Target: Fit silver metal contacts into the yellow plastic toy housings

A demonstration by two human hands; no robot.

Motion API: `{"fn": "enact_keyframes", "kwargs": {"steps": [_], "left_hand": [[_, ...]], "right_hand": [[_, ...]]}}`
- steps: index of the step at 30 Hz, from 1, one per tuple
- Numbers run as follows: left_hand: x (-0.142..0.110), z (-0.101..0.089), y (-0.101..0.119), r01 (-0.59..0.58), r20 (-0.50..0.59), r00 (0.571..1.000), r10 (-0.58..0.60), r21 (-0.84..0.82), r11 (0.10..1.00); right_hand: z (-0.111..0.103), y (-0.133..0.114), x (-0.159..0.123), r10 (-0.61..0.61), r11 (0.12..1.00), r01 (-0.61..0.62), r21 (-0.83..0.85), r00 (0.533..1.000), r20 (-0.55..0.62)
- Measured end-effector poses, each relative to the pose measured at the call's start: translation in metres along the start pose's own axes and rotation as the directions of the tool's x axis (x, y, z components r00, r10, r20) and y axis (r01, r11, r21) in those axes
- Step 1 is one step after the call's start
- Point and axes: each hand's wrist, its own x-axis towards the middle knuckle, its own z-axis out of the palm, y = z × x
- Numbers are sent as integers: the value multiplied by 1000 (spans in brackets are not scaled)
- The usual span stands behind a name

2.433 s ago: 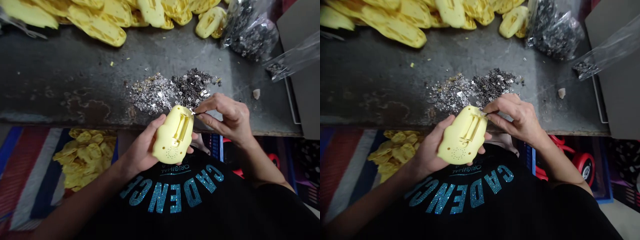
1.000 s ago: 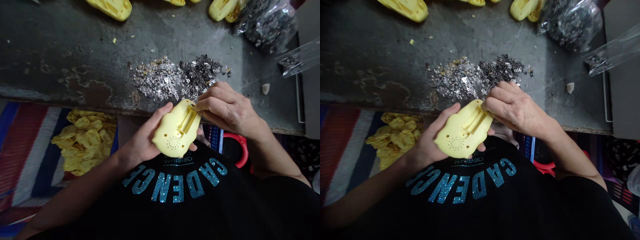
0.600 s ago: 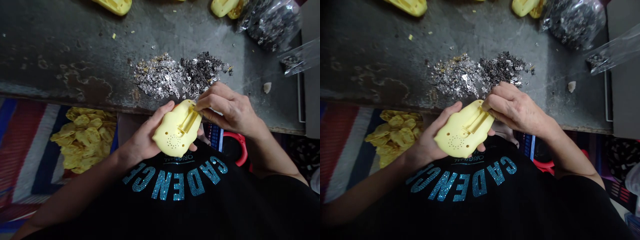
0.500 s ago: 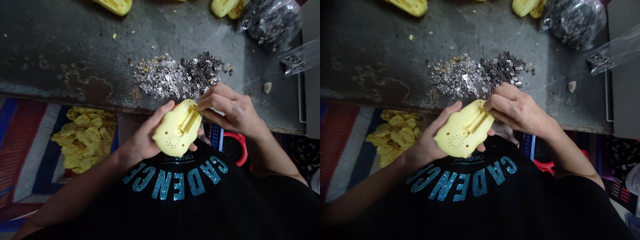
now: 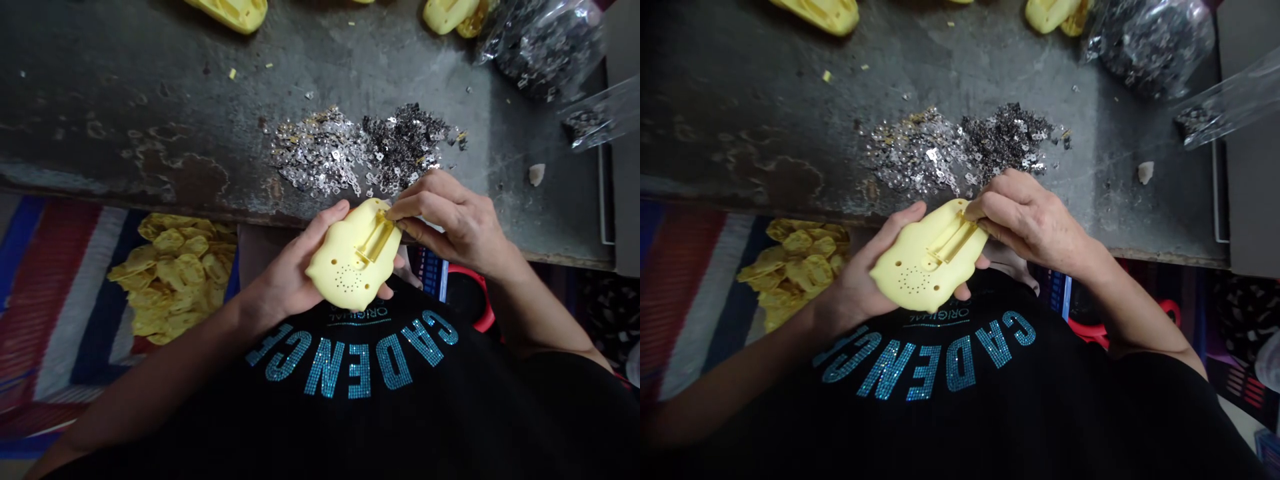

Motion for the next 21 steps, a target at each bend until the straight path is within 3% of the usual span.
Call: {"fn": "enact_keyframes", "kwargs": {"steps": [5, 9, 13, 18, 21], "left_hand": [[-2, -4, 2, 13, 53, 998, -13, -5, 1000], [0, -11, 0, -2, 70, 998, 3, -16, 1000], [1, -10, -3, -31, 58, 998, 31, -6, 1000], [-2, -3, -4, -43, 1, 999, 43, 72, 996], [-3, -2, -6, -63, -29, 997, 66, 85, 994]], "right_hand": [[10, -4, -9, 66, 997, -60, 47, 989, -136], [18, -5, -16, 20, 998, -33, -56, 975, -219], [22, -7, -18, -67, 985, 28, -167, 970, -233], [16, -10, -15, 0, 992, -33, -123, 965, -262], [18, -9, -15, -70, 985, 29, -168, 966, -249]]}}
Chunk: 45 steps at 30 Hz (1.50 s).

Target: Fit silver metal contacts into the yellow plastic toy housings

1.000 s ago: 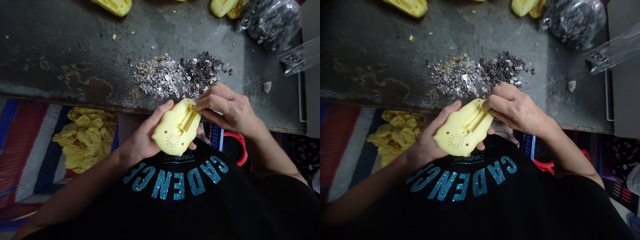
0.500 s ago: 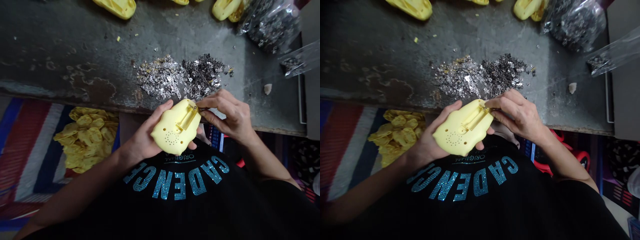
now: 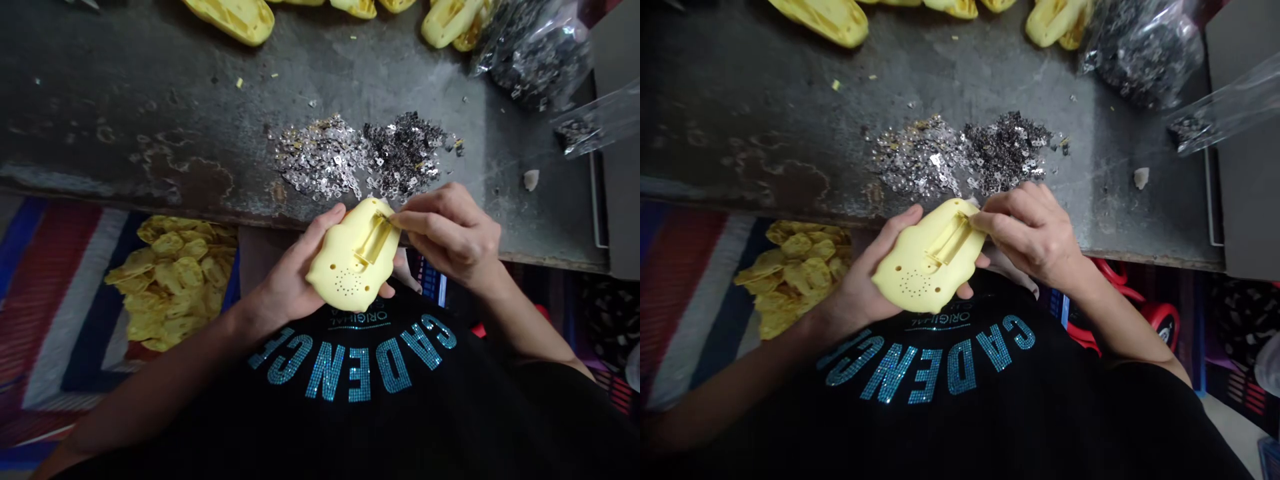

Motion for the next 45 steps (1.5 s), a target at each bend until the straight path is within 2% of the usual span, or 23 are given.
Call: {"fn": "enact_keyframes", "kwargs": {"steps": [3, 5, 7, 11, 15, 19, 22, 25, 29, 32, 36, 38, 40, 43, 45], "left_hand": [[1, -2, -2, -22, 20, 1000, 21, 6, 1000], [3, -3, -3, -42, 13, 999, 42, 22, 999], [5, -3, -4, -61, -11, 998, 61, 37, 997], [6, 2, -5, -50, -37, 998, 52, 62, 997], [2, 10, -4, -62, -33, 997, 66, 99, 993], [2, 7, -3, -61, 4, 998, 61, 74, 995], [3, 3, -4, -46, 4, 999, 46, 38, 998], [4, 5, -5, -82, -65, 994, 86, 51, 995], [6, 8, -10, -147, -127, 979, 159, 98, 984], [8, 4, -14, -204, -138, 964, 226, 155, 967], [5, -6, -16, -243, -124, 949, 290, 300, 922], [-1, -8, -16, -258, -105, 938, 330, 424, 868], [-7, -7, -15, -273, -95, 910, 403, 594, 757], [-14, -4, -17, -272, -37, 821, 570, 852, 447], [-16, -3, -19, -279, 54, 745, 665, 930, 238]], "right_hand": [[6, 1, -5, -65, 997, 64, -48, 997, -30], [9, 0, -7, -62, 997, 60, -47, 997, -54], [9, -2, -6, -6, 1000, 7, 26, 999, -41], [-1, -4, 5, 181, 958, -181, 221, 983, 23], [-1, -1, 11, 130, 974, -131, 185, 991, 18], [6, 0, 9, 64, 994, -65, 91, 998, 18], [5, 0, 10, 166, 954, -165, 251, 986, 15], [-1, 3, 15, 300, 860, -304, 409, 951, 76], [-8, 10, 24, 302, 804, -387, 451, 920, 251], [-10, 11, 30, 264, 818, -390, 423, 908, 326], [-3, 7, 30, 219, 894, -312, 321, 931, 292], [5, 6, 23, 192, 922, -253, 292, 956, 222], [16, 6, 14, 139, 947, -156, 279, 987, 79], [32, 8, 0, 44, 976, -5, 218, 983, -176], [40, 9, -7, 30, 981, 24, 192, 961, -274]]}}
